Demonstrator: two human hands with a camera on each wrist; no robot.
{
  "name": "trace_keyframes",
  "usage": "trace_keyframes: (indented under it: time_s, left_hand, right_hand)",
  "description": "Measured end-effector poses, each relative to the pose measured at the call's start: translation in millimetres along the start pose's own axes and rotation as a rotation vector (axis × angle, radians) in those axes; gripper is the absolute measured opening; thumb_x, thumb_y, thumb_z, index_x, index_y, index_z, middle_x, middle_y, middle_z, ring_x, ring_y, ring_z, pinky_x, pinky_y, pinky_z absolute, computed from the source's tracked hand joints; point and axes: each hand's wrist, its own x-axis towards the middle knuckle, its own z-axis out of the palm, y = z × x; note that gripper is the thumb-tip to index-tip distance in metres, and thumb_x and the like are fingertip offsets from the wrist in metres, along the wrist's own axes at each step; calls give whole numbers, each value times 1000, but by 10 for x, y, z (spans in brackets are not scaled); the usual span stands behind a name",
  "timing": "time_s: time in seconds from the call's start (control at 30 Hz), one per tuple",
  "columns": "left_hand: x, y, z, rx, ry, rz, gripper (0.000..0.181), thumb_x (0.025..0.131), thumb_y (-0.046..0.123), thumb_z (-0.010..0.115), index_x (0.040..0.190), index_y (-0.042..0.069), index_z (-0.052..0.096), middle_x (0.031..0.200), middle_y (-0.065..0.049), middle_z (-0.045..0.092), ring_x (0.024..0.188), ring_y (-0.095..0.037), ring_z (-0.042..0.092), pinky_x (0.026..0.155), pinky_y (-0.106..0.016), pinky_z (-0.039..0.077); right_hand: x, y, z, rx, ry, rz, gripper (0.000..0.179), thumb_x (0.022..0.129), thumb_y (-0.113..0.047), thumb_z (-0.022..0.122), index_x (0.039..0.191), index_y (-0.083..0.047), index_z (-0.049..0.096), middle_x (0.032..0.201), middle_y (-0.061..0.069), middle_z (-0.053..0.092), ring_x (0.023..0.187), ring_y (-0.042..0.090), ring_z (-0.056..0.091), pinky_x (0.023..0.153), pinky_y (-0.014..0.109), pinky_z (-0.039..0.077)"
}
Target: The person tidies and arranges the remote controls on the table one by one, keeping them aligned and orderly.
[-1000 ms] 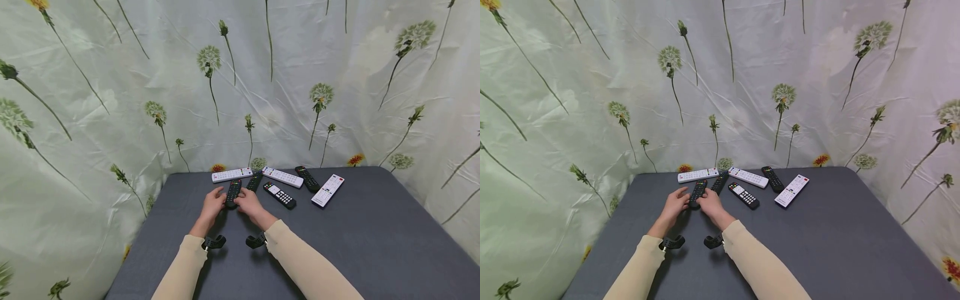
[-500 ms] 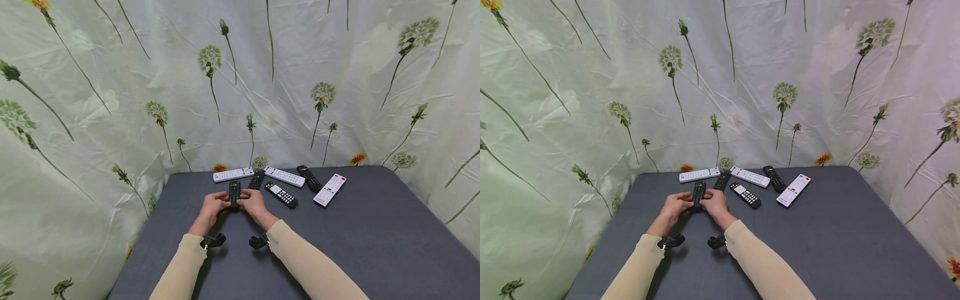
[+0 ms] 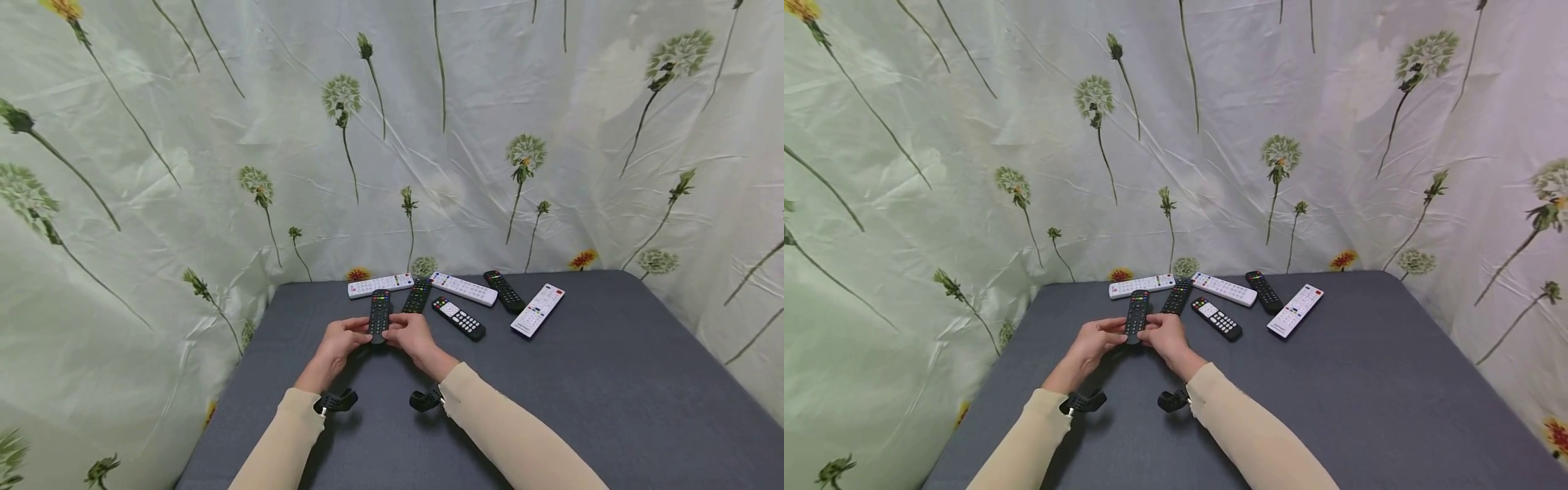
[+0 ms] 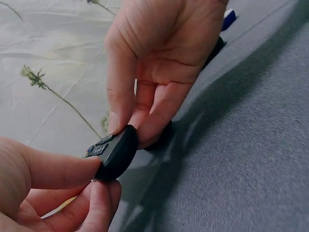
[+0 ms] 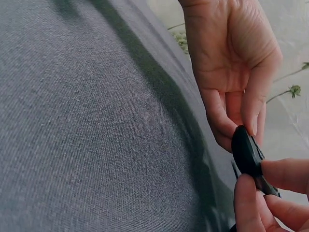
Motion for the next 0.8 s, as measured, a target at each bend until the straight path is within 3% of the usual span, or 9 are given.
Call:
trace_keyframes:
  time_s: [0.2, 0.5, 0.8]
  left_hand:
    - [-121, 28, -49, 33, 5, 19, 45, 83, -12, 72, 127, -2, 67, 116, -19, 69, 96, -21, 65, 80, -32, 57]
    - [-279, 40, -180, 51, 32, 15, 45, 86, -9, 70, 129, 2, 67, 121, -18, 67, 100, -23, 64, 82, -36, 57]
    - [-521, 11, -430, 100, 35, 27, 45, 85, -9, 70, 129, 1, 66, 121, -19, 66, 99, -24, 64, 83, -38, 56]
  right_hand:
    - [-38, -5, -5, -46, -45, -30, 50, 85, 7, 73, 133, 10, 58, 105, 22, 67, 82, 18, 69, 76, 35, 60]
    - [-147, -64, 114, -111, -88, -58, 57, 82, 11, 73, 136, 8, 55, 102, 20, 69, 80, 18, 67, 73, 33, 59]
    - [-279, -49, 316, -88, -158, -40, 64, 80, 10, 74, 140, 5, 53, 98, 20, 67, 76, 16, 65, 72, 32, 59]
